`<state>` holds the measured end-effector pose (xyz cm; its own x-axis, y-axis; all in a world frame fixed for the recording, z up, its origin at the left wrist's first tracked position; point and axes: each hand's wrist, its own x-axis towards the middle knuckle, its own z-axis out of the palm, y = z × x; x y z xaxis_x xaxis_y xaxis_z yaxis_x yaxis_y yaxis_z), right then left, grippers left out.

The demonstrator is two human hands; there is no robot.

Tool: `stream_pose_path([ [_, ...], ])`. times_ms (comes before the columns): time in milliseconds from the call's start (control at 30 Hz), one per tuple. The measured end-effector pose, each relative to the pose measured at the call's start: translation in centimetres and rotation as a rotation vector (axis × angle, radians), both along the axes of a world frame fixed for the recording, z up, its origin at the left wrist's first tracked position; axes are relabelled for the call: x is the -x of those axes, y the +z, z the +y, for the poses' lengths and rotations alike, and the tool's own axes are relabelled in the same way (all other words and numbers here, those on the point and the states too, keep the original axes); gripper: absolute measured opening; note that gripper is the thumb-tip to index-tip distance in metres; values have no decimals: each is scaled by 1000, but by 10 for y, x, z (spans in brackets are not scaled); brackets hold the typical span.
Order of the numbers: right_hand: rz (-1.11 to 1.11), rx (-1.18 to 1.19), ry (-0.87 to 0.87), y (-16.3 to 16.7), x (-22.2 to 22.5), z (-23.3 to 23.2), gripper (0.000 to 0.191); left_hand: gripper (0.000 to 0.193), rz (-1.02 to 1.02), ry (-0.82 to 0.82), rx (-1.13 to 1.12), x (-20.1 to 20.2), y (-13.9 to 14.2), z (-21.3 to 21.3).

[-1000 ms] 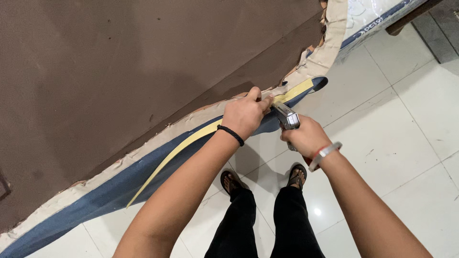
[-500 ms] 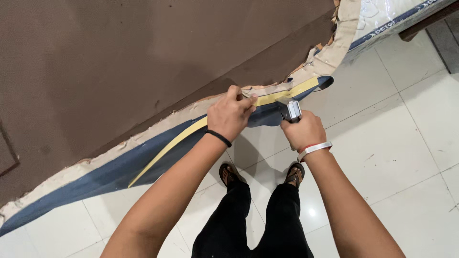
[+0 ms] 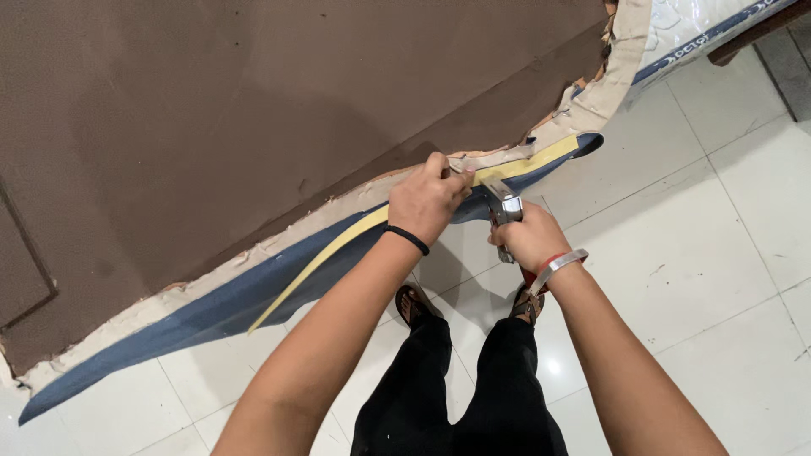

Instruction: The person staples blue fabric onto the underside edge of a furniture frame using a hand staple gun, pressing the fabric flat with one hand while stapling with the other. They reposition and stretch the fabric along the curved edge, then place a wooden tack strip over the fabric edge and staple through it to secure the covering.

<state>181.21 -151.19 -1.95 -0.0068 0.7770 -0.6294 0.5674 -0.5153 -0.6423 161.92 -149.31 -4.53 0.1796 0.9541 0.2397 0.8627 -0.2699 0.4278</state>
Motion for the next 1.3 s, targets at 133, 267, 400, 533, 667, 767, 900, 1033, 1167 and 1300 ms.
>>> stream_pose_path([
  [133,-284,-253,-12,-12,13,1,25,20,-28,-30,1,-1,4,3],
  [267,-282,-227,-51,-16,14,-1,27,26,-108,59,88,6,20,-10],
  [400,-239,-272,-65,-15,16,-1,27,23,-40,146,155,24,32,-24],
  [533,-285,-185,-52,-14,20,1,27,23,71,96,90,37,30,-19],
  [667,-268,-234,-36,-14,21,3,28,24,8,71,83,43,25,-12],
  [767,-271,-216,-54,-14,21,2,28,20,-33,123,129,44,24,-13],
  [900,-130,-177,-57,-11,21,-6,30,25,-95,146,172,43,22,-12],
  [1033,19,-148,28,-9,28,-15,31,16,-67,151,102,40,18,-12],
  [1167,-75,-87,11,-12,42,-9,28,11,-99,148,51,40,12,-15],
  [1300,-317,-271,-1,-13,54,-7,24,13,-95,128,50,42,11,-13],
])
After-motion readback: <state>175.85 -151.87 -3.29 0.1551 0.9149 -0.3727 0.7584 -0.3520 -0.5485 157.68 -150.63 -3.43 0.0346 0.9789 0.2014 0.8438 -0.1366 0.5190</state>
